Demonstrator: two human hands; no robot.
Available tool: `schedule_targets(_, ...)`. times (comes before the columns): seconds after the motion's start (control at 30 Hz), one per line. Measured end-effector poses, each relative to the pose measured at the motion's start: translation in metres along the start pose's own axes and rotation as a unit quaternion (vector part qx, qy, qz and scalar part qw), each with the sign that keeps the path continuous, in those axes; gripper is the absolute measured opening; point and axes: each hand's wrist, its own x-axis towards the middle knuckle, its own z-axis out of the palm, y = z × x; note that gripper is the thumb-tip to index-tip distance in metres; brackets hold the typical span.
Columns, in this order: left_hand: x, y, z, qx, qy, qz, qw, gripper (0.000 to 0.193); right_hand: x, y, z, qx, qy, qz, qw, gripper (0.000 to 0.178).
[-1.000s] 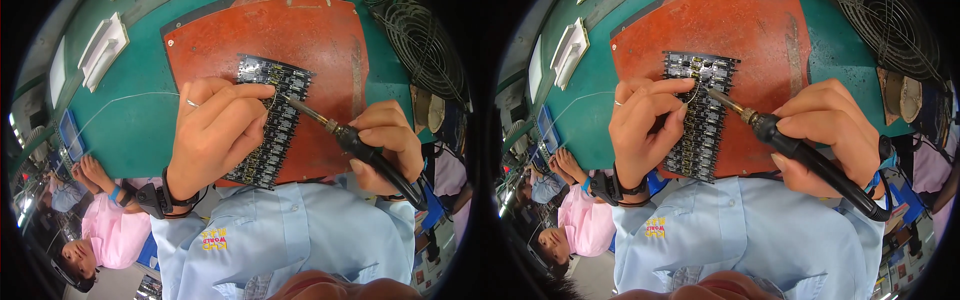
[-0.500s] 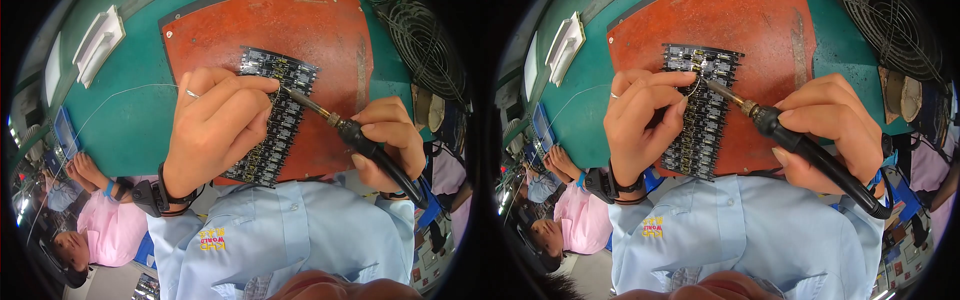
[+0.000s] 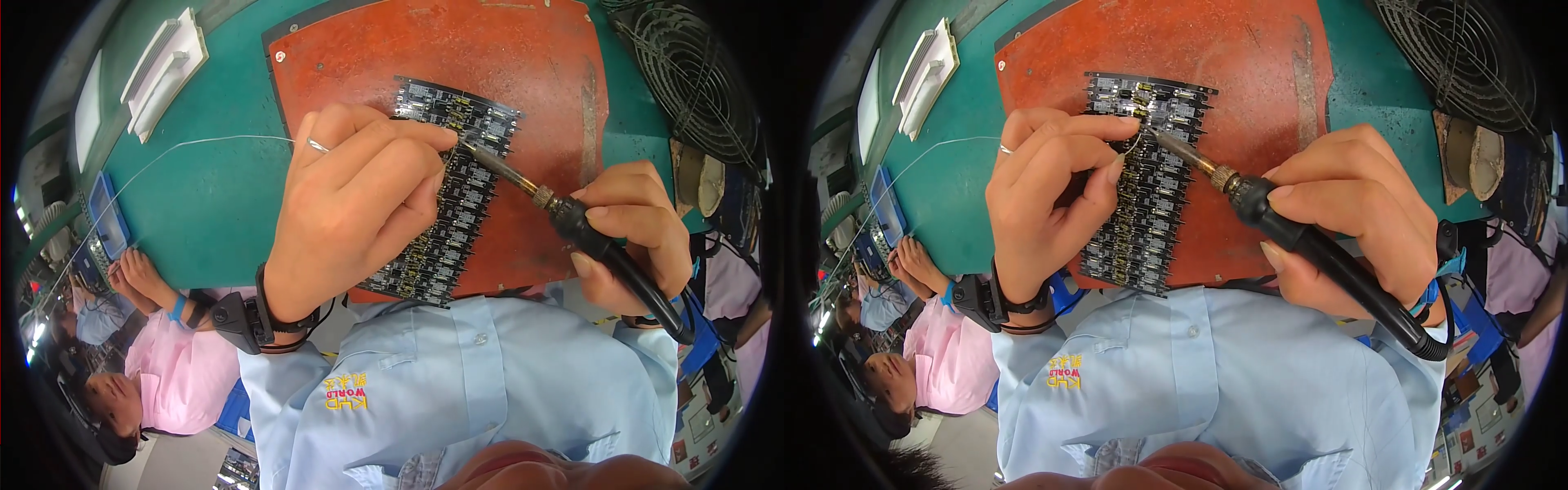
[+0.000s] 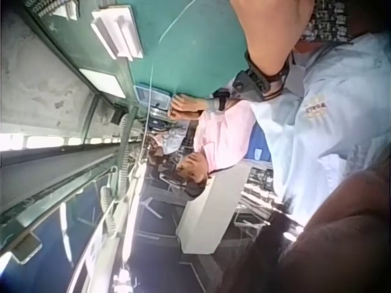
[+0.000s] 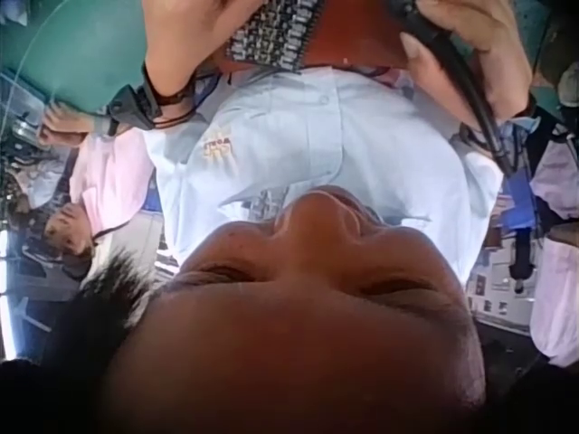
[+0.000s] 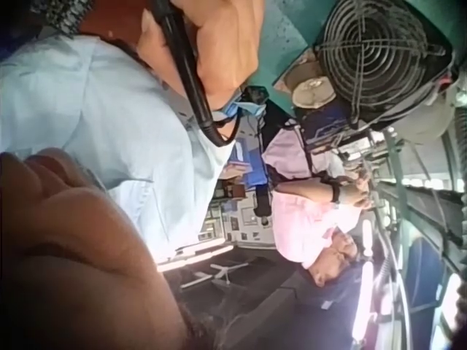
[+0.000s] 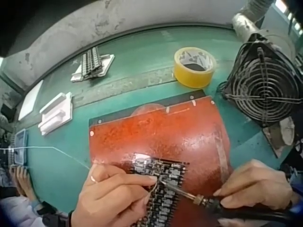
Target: Soldering components onto a printed circuit board at an industrial workstation.
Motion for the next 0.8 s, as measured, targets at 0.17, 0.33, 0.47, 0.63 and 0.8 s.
schedule_targets(0.17,0.0017,-0.0007,-0.0008,-0.004,-0.002,0.001,1.0,0.015,0.0004,0.0002,-0.0014,-0.003,-0.002,-0.003,1.0,0.037)
schedule_targets(0.33,0.0037,-0.0012,-0.0014,0.0,-0.001,0.007,1.0,0.015,-0.0001,0.0004,-0.0068,0.026,0.02,-0.011,0.999,0.037)
schedule_targets(0.47,0.0039,-0.0008,-0.001,0.0,-0.001,0.005,1.0,0.015,0.0019,0.0028,-0.0057,0.026,0.015,-0.014,0.999,0.037)
schedule_targets(0.63,0.0046,-0.001,0.0004,-0.002,0.003,0.001,1.0,0.015,0.0029,0.0037,-0.0027,0.017,0.008,-0.014,1.0,0.037)
schedule_targets(0.8,0.0043,-0.0015,0.0016,-0.004,0.009,-0.004,1.0,0.016,0.0033,0.0025,-0.0021,0.017,-0.006,-0.001,1.0,0.037)
